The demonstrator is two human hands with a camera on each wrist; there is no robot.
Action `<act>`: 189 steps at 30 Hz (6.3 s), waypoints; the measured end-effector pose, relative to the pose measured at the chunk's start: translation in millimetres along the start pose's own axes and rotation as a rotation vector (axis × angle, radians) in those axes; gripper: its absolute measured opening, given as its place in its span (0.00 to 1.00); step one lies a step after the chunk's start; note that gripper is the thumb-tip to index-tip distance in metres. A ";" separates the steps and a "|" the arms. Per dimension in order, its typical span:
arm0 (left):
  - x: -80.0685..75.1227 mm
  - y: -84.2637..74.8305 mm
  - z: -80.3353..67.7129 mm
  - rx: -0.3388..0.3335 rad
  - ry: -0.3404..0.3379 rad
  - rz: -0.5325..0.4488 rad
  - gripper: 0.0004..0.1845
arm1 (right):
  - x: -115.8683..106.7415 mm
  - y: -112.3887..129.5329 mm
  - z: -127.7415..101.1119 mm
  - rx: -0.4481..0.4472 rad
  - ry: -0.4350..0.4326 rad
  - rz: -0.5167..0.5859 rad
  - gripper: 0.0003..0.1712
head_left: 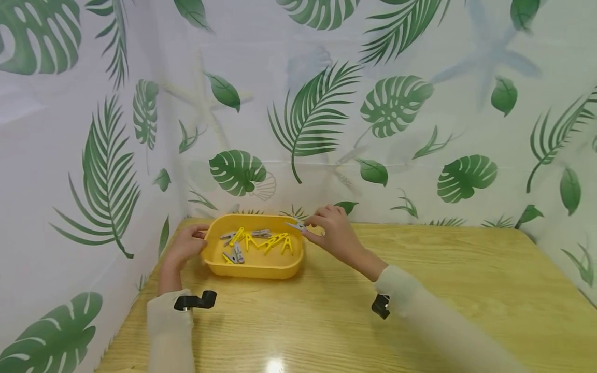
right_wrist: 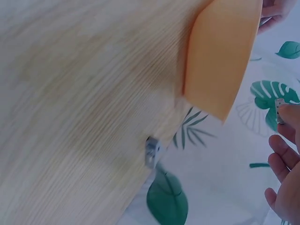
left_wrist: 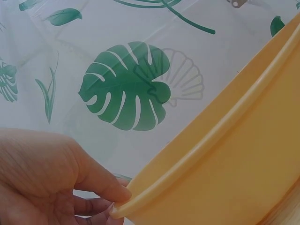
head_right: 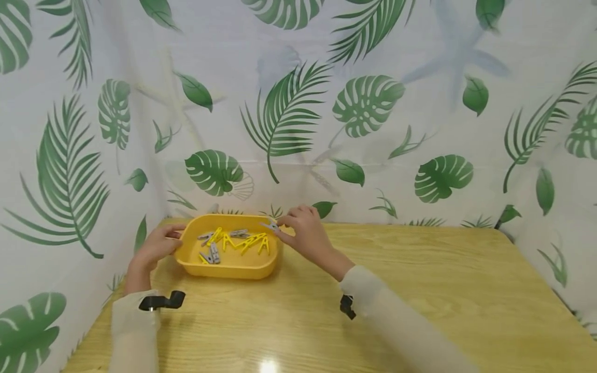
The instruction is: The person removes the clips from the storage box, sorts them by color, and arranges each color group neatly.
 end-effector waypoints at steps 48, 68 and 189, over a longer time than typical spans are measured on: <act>-1.1 1.5 -0.7 0.037 0.035 -0.024 0.30 | 17.8 -86.6 -102.2 0.328 0.270 -0.162 0.11; 0.4 8.7 1.0 -0.020 0.049 -0.044 0.30 | 36.4 -94.1 -97.1 0.427 0.320 -0.112 0.16; 4.7 7.3 7.5 0.000 0.022 -0.063 0.29 | 169.2 48.1 56.1 0.295 0.585 -0.030 0.21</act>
Point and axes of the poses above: each hand's wrist, its own z-axis towards the middle knuckle, its own x-axis out of the palm, y = z × x, the point moved 8 cm from there along z, towards the middle knuckle, and after that the axes turned 10 degrees about -x, right-handed, at the moved point
